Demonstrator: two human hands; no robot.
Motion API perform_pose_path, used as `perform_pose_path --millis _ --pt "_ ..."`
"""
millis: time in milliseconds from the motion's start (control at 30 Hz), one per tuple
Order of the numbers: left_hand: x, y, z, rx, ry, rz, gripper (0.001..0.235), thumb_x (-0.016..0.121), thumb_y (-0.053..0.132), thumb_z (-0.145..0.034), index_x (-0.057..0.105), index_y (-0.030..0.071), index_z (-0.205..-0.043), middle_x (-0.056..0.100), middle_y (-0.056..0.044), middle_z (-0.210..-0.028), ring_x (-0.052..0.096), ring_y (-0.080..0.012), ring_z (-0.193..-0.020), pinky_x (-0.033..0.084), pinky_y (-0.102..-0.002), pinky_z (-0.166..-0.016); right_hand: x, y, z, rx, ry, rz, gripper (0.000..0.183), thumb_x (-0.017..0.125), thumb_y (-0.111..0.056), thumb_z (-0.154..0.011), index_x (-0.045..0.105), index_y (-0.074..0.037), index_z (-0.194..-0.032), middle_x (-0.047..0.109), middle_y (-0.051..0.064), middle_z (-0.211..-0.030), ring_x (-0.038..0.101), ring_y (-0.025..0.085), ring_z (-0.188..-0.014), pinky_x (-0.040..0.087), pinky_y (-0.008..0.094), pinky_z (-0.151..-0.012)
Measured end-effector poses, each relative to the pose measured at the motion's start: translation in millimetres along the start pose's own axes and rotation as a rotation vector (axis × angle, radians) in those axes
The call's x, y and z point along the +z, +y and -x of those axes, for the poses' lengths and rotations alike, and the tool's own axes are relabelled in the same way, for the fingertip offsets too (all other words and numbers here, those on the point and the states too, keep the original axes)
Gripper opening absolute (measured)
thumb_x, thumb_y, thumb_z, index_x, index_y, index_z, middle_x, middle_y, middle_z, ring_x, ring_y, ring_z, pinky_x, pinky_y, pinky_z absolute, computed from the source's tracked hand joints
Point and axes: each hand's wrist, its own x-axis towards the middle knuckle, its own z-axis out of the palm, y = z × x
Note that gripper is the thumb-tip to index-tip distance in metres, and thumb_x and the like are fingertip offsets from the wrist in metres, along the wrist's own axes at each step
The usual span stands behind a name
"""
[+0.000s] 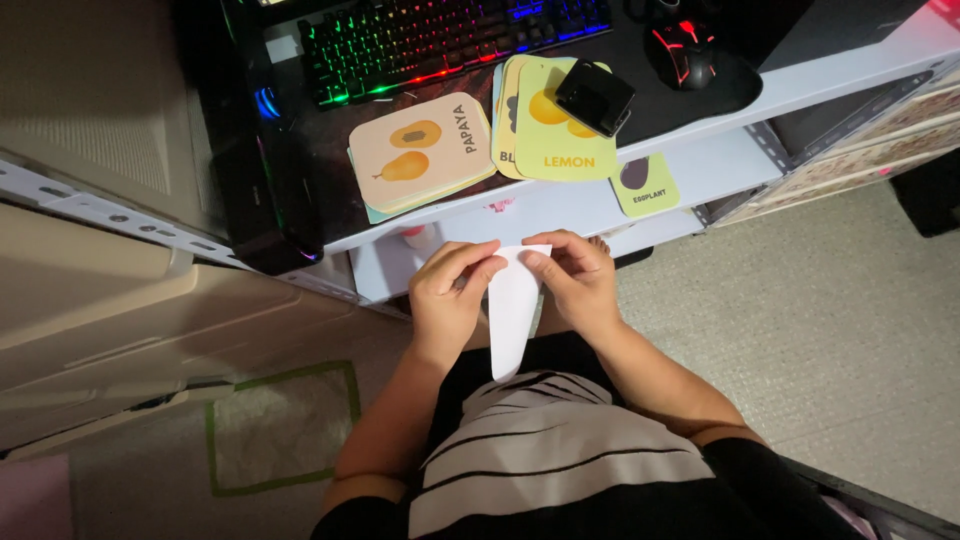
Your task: Using a handheld hole puncher to create holes in the top of printed fruit-themed cards, using a folded paper strip as a guide.
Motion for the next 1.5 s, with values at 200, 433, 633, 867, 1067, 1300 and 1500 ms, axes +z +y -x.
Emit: perform_pose_path --millis 200,433,633,867,1067,1300,1500 --pt "2.9 -0.6 2.3 0.079 -0.019 -0.075 0.024 0.086 0.008 -0.084 0.079 0.006 -0.107 0.074 -0.006 -0.084 0.071 -0.0199 -0.069 0.059 -0.030 -0.063 -2.4 -7.6 0.5 0.003 -0.055 0.131 0.018 0.086 -0.004 -0.085 0.076 0.001 -0.099 0.068 0.005 -0.077 0.058 0.008 -0.076 0.052 0.025 -0.072" --pt "0.4 10.1 -4.7 0.232 0.030 -0.163 0.014 0.084 0.007 -0.086 0.080 0.008 -0.099 0.072 -0.003 -0.085 0.068 -0.0191 -0.068 0.059 -0.028 -0.062 -2.7 2.0 -4.0 -0.052 -0.078 0.047 0.013 0.082 0.000 -0.088 0.074 0.003 -0.098 0.071 0.012 -0.088 0.063 0.014 -0.085 0.054 0.030 -0.082" --pt "-3.7 11.5 -8.5 0.290 0.033 -0.168 0.011 0.082 0.007 -0.088 0.079 0.006 -0.099 0.072 -0.005 -0.087 0.066 -0.0204 -0.070 0.058 -0.029 -0.064 -6.9 10.7 -6.6 -0.054 -0.117 -0.027 0.006 0.074 0.001 -0.093 0.076 0.004 -0.099 0.074 0.016 -0.096 0.067 0.017 -0.093 0.054 0.033 -0.086" --pt "-8.2 3.1 -7.1 0.270 -0.018 -0.101 0.009 0.080 0.005 -0.090 0.078 0.004 -0.098 0.071 -0.006 -0.088 0.067 -0.0225 -0.076 0.058 -0.031 -0.070 -13.5 25.7 -6.6 -0.144 -0.062 -0.021 0.009 0.079 0.000 -0.088 0.079 0.005 -0.095 0.075 0.017 -0.090 0.070 0.020 -0.085 0.055 0.033 -0.082" --pt "-25.7 -18.7 -2.9 -0.013 -0.247 0.072 0.032 0.077 0.017 -0.094 0.069 0.002 -0.122 0.070 -0.014 -0.107 0.064 -0.0279 -0.099 0.055 -0.042 -0.088 -13.7 26.0 -12.3 -0.161 -0.089 -0.115 0.010 0.073 0.000 -0.092 0.078 0.007 -0.095 0.074 0.020 -0.089 0.070 0.024 -0.085 0.054 0.035 -0.085" --pt "-18.0 -70.6 8.1 -0.277 -0.142 -0.010 0.011 0.077 0.014 -0.094 0.073 0.007 -0.101 0.072 -0.014 -0.078 0.066 -0.0167 -0.073 0.057 -0.037 -0.067 -54.5 49.0 -82.1 -0.278 0.121 0.569 0.025 0.068 -0.015 -0.108 0.072 0.009 -0.109 0.071 0.031 -0.104 0.067 0.046 -0.105 0.048 0.054 -0.096" --pt "-27.3 -34.8 -19.0 -0.249 -0.163 0.001 0.044 0.073 0.005 -0.093 0.059 0.008 -0.134 0.075 -0.021 -0.101 0.076 -0.0369 -0.090 0.063 -0.045 -0.076 -125.3 97.7 -229.5 -0.104 -0.139 1.429 0.053 0.074 -0.053 -0.099 0.073 -0.006 -0.123 0.063 0.017 -0.123 0.056 0.045 -0.114 0.044 0.063 -0.088"
